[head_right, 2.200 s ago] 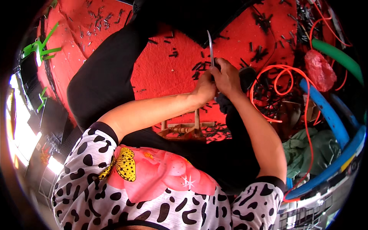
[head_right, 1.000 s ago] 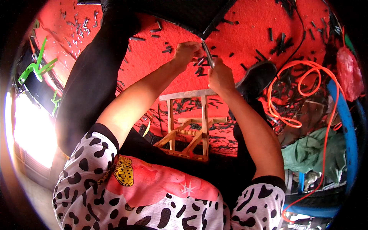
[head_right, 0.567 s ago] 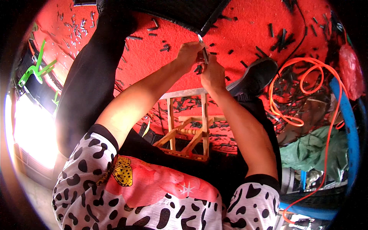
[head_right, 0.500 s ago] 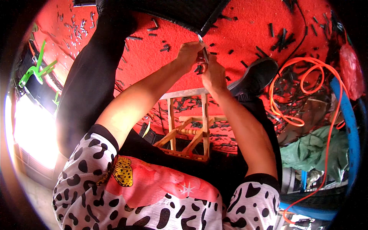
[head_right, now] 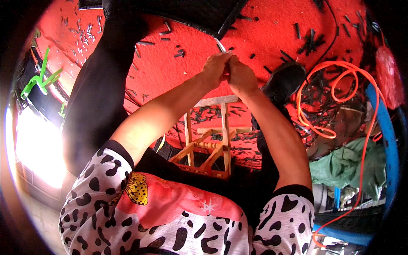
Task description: The person uses a specialized cutter to trim excess wicker material from the edges of large black wicker furniture panels and then stacks the finished panels onto a pile.
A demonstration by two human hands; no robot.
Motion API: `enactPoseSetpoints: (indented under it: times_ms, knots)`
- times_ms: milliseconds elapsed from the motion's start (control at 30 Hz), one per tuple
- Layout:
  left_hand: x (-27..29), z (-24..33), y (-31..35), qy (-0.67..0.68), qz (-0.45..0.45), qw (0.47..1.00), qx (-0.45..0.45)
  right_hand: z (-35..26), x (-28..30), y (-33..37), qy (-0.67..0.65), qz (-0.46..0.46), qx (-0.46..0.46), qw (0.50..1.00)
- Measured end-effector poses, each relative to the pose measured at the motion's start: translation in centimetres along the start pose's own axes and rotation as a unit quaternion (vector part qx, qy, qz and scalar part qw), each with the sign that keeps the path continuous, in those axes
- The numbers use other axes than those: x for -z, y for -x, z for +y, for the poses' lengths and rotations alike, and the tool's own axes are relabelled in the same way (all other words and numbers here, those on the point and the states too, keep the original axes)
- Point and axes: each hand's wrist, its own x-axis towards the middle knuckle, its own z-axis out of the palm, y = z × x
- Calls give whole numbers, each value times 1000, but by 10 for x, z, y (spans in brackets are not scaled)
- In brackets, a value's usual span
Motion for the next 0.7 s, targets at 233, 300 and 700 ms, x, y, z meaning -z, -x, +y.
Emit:
enactPoseSetpoints:
  times_ms: [233, 300, 700]
  knots:
    - [-2, -16, 39, 206, -114, 963, 135, -30, 10, 3, 108, 15, -17, 994]
    - [-7, -14, 50, 294, -151, 930, 158, -37, 10, 2, 139, 16, -20, 990]
    - [-17, 18, 82, 180, 81, 977, 85, -84, 30, -14, 205, -63, -41, 976]
